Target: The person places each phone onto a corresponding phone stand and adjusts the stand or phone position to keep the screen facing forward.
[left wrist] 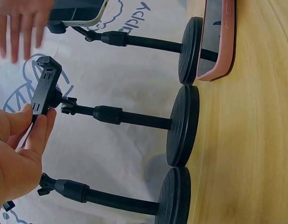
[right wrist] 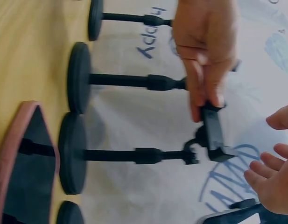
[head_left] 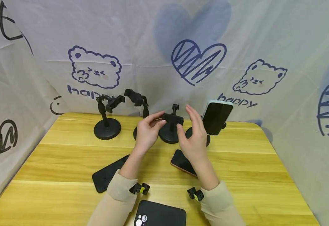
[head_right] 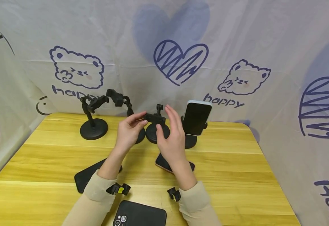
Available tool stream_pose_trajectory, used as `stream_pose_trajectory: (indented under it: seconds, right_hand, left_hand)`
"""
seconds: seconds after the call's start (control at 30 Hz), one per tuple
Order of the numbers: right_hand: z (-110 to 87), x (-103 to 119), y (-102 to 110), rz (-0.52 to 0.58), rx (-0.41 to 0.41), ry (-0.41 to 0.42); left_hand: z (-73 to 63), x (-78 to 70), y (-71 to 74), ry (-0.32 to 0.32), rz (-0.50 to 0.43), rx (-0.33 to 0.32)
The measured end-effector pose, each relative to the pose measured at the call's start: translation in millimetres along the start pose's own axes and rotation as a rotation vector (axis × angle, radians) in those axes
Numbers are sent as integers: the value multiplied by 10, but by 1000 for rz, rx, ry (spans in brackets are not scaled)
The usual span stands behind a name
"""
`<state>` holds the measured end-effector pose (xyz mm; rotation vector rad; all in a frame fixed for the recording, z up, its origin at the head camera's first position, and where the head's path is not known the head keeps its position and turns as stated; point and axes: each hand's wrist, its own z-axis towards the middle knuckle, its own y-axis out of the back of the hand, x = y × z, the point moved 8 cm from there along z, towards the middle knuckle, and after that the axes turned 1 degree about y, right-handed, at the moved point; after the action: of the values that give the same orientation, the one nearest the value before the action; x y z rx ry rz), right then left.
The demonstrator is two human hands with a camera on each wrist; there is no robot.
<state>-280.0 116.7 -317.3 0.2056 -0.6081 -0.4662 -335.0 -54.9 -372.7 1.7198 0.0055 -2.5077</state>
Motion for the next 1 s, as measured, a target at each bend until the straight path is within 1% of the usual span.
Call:
stream_pose_trajectory:
  seconds: [0.17, 0.37, 0.57, 0.7, 0.8, 1.0]
  right_hand:
    - [-79, -214, -161, -42, 90, -98]
    - [-120, -363, -219, -107, 133, -161]
    - [-132, -426, -225, -103, 124, -201]
    - [-133, -438, -226, -92, 111, -212]
    - [-127, -433, -222, -90, 107, -211]
    - [-117, -422, -218, -95, 111, -196]
  left_hand:
    - [-7, -7, -23, -5, -3, 4]
    - [-24, -22, -72, -1, -19, 24]
    - [-34, -30, -92, -2, -15, 57]
    - [-36, -32, -87, 1, -1, 75]
    - [-40, -60, -90, -21, 22, 87]
    - [-48, -143, -99, -117, 83, 85]
